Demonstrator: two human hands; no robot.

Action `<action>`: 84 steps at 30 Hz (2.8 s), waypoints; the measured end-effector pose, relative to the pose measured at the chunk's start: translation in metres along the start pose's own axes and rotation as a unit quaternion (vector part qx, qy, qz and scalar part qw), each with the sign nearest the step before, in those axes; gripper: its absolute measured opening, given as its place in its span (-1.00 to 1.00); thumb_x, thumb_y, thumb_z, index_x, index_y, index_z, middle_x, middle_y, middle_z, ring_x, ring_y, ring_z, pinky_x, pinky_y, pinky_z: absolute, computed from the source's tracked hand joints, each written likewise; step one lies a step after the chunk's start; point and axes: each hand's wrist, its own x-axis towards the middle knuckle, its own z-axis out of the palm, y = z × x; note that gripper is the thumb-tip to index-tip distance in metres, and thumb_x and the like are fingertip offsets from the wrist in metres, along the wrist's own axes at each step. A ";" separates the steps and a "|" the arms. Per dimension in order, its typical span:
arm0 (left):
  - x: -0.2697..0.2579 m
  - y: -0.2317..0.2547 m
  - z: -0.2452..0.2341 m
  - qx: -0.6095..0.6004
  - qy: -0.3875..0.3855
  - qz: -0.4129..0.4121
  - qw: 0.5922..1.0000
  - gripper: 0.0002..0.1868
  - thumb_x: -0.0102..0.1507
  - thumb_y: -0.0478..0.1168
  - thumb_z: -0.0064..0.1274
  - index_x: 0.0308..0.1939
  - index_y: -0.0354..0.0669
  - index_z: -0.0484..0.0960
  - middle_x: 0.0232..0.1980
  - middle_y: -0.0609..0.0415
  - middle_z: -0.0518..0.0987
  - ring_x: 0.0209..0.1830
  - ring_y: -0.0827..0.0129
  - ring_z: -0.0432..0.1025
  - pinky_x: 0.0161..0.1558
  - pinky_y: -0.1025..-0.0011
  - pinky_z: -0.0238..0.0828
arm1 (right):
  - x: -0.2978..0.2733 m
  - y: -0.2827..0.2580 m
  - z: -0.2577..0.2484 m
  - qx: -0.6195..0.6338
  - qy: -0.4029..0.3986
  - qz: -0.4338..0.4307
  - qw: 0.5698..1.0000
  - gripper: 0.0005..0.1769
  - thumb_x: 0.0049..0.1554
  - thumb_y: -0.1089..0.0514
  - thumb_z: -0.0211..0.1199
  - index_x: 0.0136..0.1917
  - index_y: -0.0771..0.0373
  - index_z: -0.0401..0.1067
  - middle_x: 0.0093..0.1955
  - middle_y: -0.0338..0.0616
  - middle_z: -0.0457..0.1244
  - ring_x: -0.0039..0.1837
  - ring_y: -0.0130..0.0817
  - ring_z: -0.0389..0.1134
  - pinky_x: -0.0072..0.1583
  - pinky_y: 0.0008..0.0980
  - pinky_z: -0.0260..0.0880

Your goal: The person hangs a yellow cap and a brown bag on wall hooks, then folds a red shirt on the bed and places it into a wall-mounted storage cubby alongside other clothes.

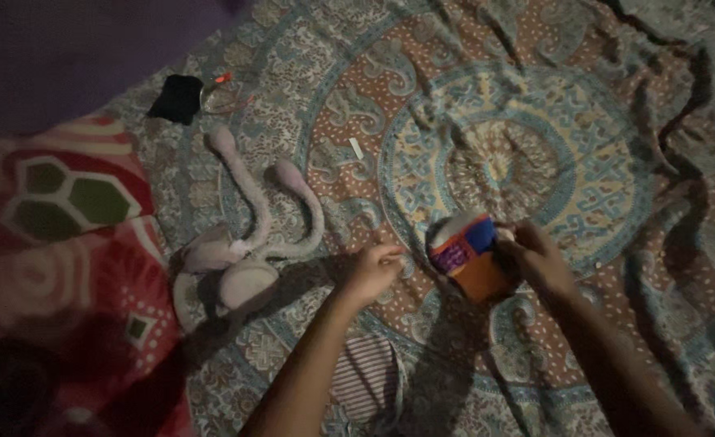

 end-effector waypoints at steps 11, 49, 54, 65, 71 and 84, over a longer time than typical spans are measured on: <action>-0.032 0.023 0.044 -0.102 -0.038 -0.069 0.992 0.05 0.11 0.04 0.42 0.51 -0.30 0.18 0.34 -0.18 0.46 0.26 0.16 0.45 0.18 0.27 0.46 | -0.068 0.021 0.055 0.204 0.043 0.108 0.972 -0.75 0.25 0.07 0.13 0.12 0.23 0.42 -0.21 -0.23 0.24 -0.22 -0.39 0.23 -0.18 -0.38 0.22; -0.224 0.215 -0.149 0.112 0.124 0.180 0.969 -0.25 -0.06 -0.04 0.51 0.13 -0.22 0.55 -0.06 -0.08 0.70 -0.08 0.22 0.60 -0.04 0.26 0.53 | -0.276 -0.218 0.096 0.229 -0.173 -0.027 0.958 -0.63 0.14 0.26 0.09 0.23 0.32 0.42 0.17 -0.01 0.44 0.10 -0.13 0.49 0.10 -0.11 0.51; -0.266 0.233 -0.173 0.090 0.122 0.147 0.977 -0.26 -0.04 0.03 0.47 0.12 -0.23 0.58 -0.06 -0.10 0.70 -0.08 0.21 0.62 -0.03 0.25 0.54 | -0.298 -0.247 0.121 0.156 -0.177 -0.030 0.971 -0.57 0.21 0.23 0.10 0.31 0.42 0.44 0.17 0.08 0.40 0.15 -0.09 0.45 0.17 -0.13 0.47; -0.320 0.242 -0.198 -0.128 0.015 0.142 0.981 -0.18 0.08 -0.29 0.32 0.37 -0.37 0.28 0.08 -0.31 0.64 -0.16 0.11 0.64 -0.32 0.15 0.70 | -0.343 -0.279 0.155 0.131 -0.200 -0.134 0.962 -0.46 0.15 0.28 0.06 0.40 0.42 0.32 0.30 0.05 0.34 0.27 -0.06 0.40 0.29 -0.07 0.42; -0.389 0.255 -0.236 -0.148 0.050 0.118 0.981 -0.07 0.17 -0.39 0.26 0.51 -0.23 0.04 0.14 -0.16 0.52 -0.13 0.15 0.66 -0.34 0.22 0.72 | -0.353 -0.295 0.191 0.102 -0.246 -0.154 0.952 -0.51 0.16 0.24 0.15 0.33 0.50 0.42 0.20 0.19 0.41 0.21 0.02 0.48 0.24 -0.03 0.50; -0.399 0.180 -0.337 -0.115 0.162 0.218 0.955 -0.15 0.25 -0.13 0.36 0.45 -0.40 0.22 0.17 -0.18 0.56 -0.10 0.38 0.61 -0.20 0.44 0.58 | -0.344 -0.369 0.295 -0.033 -0.155 -0.217 0.963 -0.59 0.16 0.34 0.12 0.25 0.46 0.53 0.14 0.17 0.45 0.10 -0.04 0.52 0.14 -0.11 0.58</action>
